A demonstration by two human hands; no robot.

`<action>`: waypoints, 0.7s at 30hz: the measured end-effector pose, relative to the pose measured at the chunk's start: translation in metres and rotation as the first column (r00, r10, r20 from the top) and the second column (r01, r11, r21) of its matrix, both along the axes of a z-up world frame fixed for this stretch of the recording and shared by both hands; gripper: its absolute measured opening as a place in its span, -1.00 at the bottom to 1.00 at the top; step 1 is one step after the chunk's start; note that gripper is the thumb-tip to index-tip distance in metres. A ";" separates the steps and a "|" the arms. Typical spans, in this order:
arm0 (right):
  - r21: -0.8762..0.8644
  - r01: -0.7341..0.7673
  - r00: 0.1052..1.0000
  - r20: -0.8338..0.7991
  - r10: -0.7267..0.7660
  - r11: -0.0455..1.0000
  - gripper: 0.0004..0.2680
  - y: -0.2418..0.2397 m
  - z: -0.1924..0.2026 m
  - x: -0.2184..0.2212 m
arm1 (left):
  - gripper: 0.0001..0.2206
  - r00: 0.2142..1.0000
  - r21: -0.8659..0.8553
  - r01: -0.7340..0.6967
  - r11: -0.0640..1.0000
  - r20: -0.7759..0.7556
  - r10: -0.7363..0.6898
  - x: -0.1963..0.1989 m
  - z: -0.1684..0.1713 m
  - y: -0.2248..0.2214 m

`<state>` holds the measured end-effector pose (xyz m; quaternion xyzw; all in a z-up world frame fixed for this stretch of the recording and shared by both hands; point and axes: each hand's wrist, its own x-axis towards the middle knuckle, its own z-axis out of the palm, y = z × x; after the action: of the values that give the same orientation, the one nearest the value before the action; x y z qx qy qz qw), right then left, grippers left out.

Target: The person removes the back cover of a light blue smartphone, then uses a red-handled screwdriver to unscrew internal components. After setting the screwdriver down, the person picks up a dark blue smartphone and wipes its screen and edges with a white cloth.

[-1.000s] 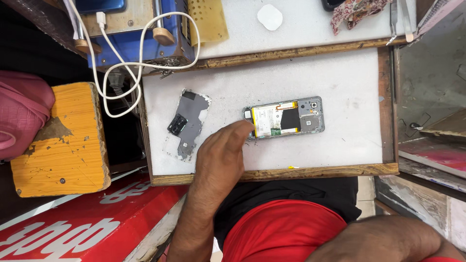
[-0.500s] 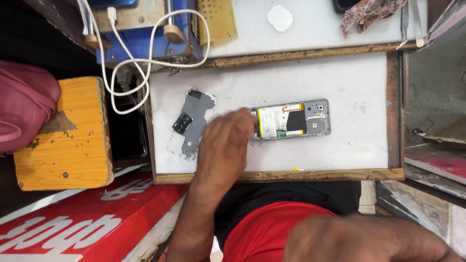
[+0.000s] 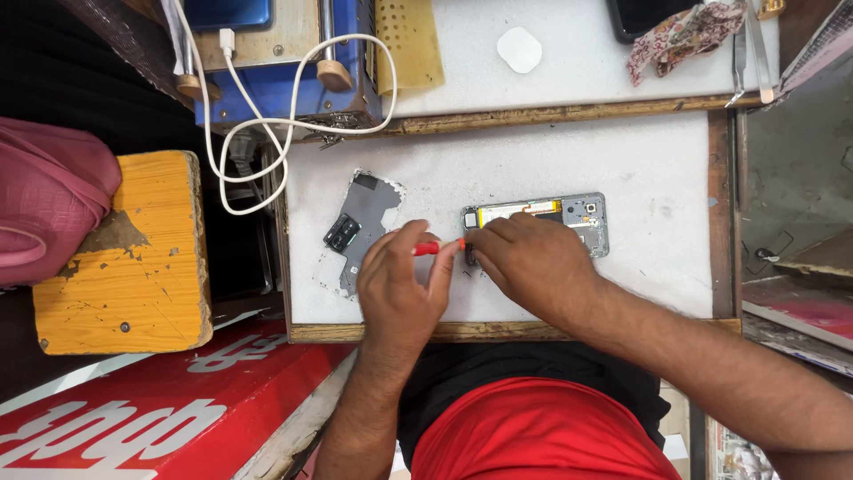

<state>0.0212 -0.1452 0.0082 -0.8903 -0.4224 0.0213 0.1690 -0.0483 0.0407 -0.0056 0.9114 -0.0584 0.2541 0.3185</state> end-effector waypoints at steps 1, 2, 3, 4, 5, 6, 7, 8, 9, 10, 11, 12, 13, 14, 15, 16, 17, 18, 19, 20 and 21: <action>-0.003 0.005 1.000 -0.011 -0.005 1.000 -0.85 0.002 -0.002 0.001 | -0.52 1.000 -0.017 -0.017 1.000 0.005 0.017 -0.002 -0.002 0.002; -0.006 0.010 1.000 -0.021 -0.011 1.000 -0.84 0.004 -0.003 0.001 | -0.51 0.999 -0.041 -0.030 0.999 -0.015 0.029 -0.004 -0.004 0.004; -0.009 0.017 0.999 -0.031 -0.017 1.000 -0.83 0.006 -0.004 0.002 | -0.51 0.999 -0.065 -0.042 0.997 -0.036 0.040 -0.005 -0.006 0.006; -0.055 0.006 1.000 -0.017 -0.007 0.998 -0.85 0.009 -0.005 0.003 | -0.50 0.997 -0.088 -0.054 0.995 -0.056 0.050 -0.006 -0.009 0.008; -0.101 -0.005 1.000 -0.004 0.005 0.995 -0.87 0.012 -0.006 0.004 | -0.50 0.997 -0.087 -0.070 0.994 -0.046 0.067 -0.008 -0.011 0.010; -0.146 -0.015 1.000 0.009 0.017 0.989 -0.88 0.014 -0.006 0.004 | -0.50 0.996 -0.085 -0.087 0.993 -0.037 0.084 -0.010 -0.013 0.011; -0.179 -0.037 0.999 0.019 0.041 0.983 -0.88 0.016 -0.005 0.003 | -0.51 0.994 -0.082 -0.103 0.991 -0.026 0.102 -0.012 -0.015 0.013; -0.212 -0.057 0.998 0.028 0.065 0.976 -0.88 0.018 -0.004 0.001 | -0.51 0.993 -0.110 -0.118 0.987 -0.027 0.115 -0.012 -0.017 0.016; -0.246 -0.076 0.996 0.032 0.086 0.966 -0.88 0.020 -0.004 -0.002 | -0.52 0.992 -0.138 -0.129 0.982 -0.032 0.126 -0.013 -0.018 0.018; -0.273 -0.081 0.994 0.046 0.097 0.959 -0.89 0.023 -0.004 -0.004 | -0.53 0.990 -0.165 -0.141 0.976 -0.038 0.136 -0.015 -0.020 0.020; -0.300 -0.083 0.992 0.064 0.107 0.950 -0.90 0.027 -0.004 -0.004 | -0.54 0.987 -0.178 -0.158 0.971 -0.047 0.152 -0.016 -0.020 0.022; -0.327 -0.084 0.990 0.083 0.117 0.941 -0.90 0.029 -0.004 -0.005 | -0.54 0.984 -0.190 -0.175 0.966 -0.056 0.168 -0.018 -0.020 0.023; -0.353 -0.092 0.986 0.096 0.134 0.931 -0.90 0.030 -0.003 -0.004 | -0.54 0.981 -0.201 -0.192 0.960 -0.064 0.183 -0.018 -0.020 0.024; -0.379 -0.099 0.983 0.109 0.150 0.920 -0.90 0.031 -0.003 -0.003 | -0.54 0.983 -0.197 -0.182 0.963 -0.062 0.173 -0.018 -0.021 0.026; -0.403 -0.109 0.978 0.119 0.171 0.909 -0.90 0.032 -0.003 -0.002 | -0.54 0.984 -0.191 -0.175 0.966 -0.061 0.167 -0.019 -0.021 0.027; -0.374 -0.096 0.977 0.143 0.160 0.922 -0.90 0.033 -0.004 -0.001 | -0.54 0.985 -0.185 -0.169 0.968 -0.061 0.160 -0.019 -0.021 0.028; -0.345 -0.085 0.975 0.164 0.149 0.935 -0.90 0.033 -0.004 0.000 | -0.54 0.984 -0.190 -0.176 0.966 -0.066 0.167 -0.020 -0.022 0.029; -0.316 -0.074 0.973 0.184 0.137 0.946 -0.90 0.033 -0.005 0.001 | -0.54 0.982 -0.196 -0.184 0.963 -0.070 0.173 -0.022 -0.022 0.030; -0.311 -0.081 0.972 0.184 0.143 0.947 -0.90 0.033 -0.006 0.002 | -0.54 0.981 -0.202 -0.192 0.960 -0.076 0.180 -0.023 -0.023 0.031; -0.305 -0.088 0.972 0.183 0.149 0.948 -0.90 0.032 -0.006 0.003 | -0.55 0.980 -0.212 -0.195 0.958 -0.071 0.184 -0.024 -0.023 0.032; -0.302 -0.092 0.971 0.183 0.152 0.949 -0.90 0.032 -0.006 0.005 | -0.55 0.981 -0.224 -0.195 0.955 -0.066 0.185 -0.025 -0.024 0.034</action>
<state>0.0258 -0.1137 0.0018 -0.8749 -0.4842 0.0022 -0.0097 -0.0729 0.0742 -0.0293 0.8752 0.0663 0.2682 0.3971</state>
